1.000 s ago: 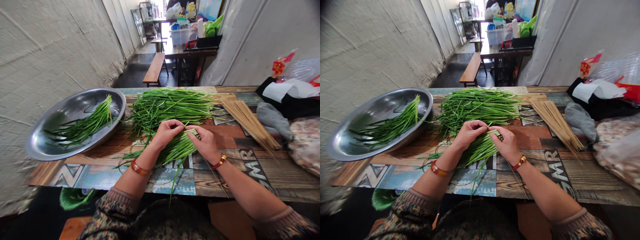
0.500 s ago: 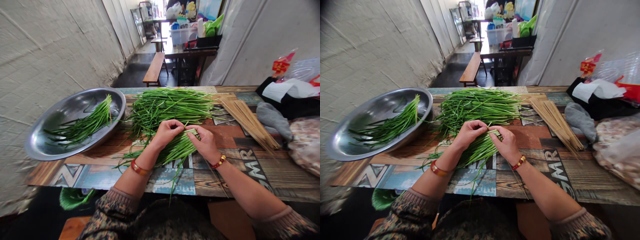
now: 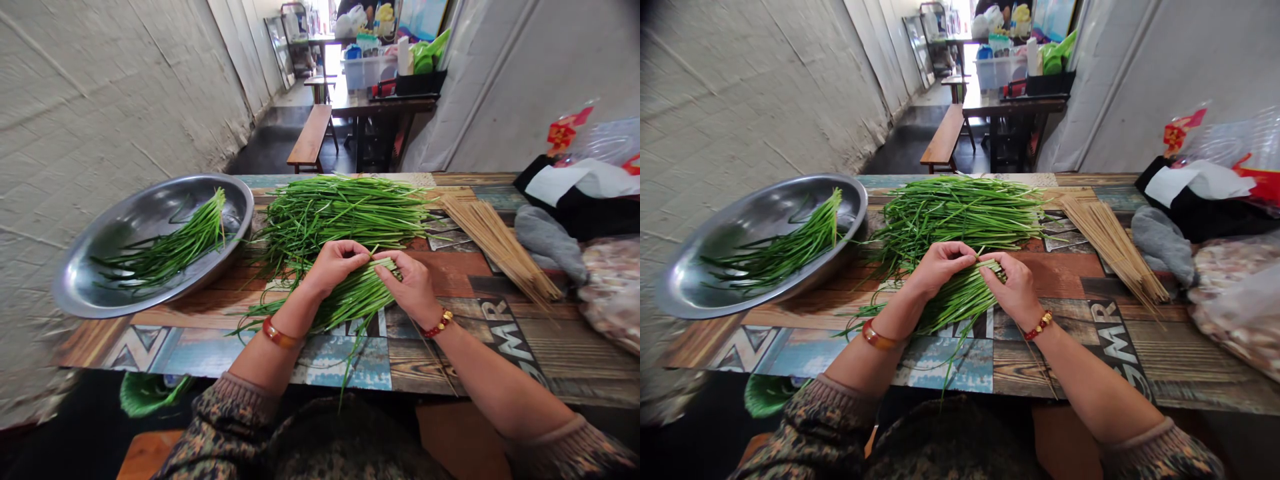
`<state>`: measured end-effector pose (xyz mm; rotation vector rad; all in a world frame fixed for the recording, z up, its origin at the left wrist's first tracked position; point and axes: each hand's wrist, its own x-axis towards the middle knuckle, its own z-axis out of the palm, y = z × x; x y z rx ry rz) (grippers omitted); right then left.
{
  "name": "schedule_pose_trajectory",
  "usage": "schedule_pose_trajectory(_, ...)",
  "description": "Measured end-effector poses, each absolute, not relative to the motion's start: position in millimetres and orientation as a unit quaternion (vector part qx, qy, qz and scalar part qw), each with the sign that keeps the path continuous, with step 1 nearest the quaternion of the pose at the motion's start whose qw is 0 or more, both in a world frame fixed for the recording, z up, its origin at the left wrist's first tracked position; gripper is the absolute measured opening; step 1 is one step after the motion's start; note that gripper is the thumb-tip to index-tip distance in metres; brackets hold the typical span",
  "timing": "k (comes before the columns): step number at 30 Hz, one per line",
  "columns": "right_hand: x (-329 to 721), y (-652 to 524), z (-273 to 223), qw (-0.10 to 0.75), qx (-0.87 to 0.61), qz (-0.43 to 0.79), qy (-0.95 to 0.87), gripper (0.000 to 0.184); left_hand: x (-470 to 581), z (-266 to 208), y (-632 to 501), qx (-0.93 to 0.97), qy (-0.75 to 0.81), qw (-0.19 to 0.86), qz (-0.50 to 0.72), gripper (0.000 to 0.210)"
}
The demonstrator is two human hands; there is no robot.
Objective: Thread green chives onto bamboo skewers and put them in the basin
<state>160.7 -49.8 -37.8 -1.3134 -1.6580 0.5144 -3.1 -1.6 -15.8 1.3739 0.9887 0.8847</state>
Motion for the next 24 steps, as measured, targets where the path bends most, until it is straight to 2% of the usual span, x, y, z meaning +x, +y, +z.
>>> schedule_pose_trajectory(8, 160, -49, -43, 0.472, -0.528, 0.224, -0.67, 0.014, -5, -15, -1, 0.58, 0.421, 0.6, 0.356, 0.022)
schedule_pose_trajectory(13, 160, -48, -49, 0.496, -0.515, 0.265, -0.647, 0.044, -6, -14, -1, 0.581, 0.415, 0.603, 0.357, 0.021)
schedule_pose_trajectory(15, 160, -48, -48, 0.486, -0.517, 0.275, -0.649, 0.051, -6, -14, -1, 0.585, 0.412, 0.603, 0.353, 0.021)
schedule_pose_trajectory(24, 161, -47, -49, 0.489, -0.503, 0.282, -0.654, 0.035, -5, -13, -2, 0.594, 0.419, 0.589, 0.354, 0.019)
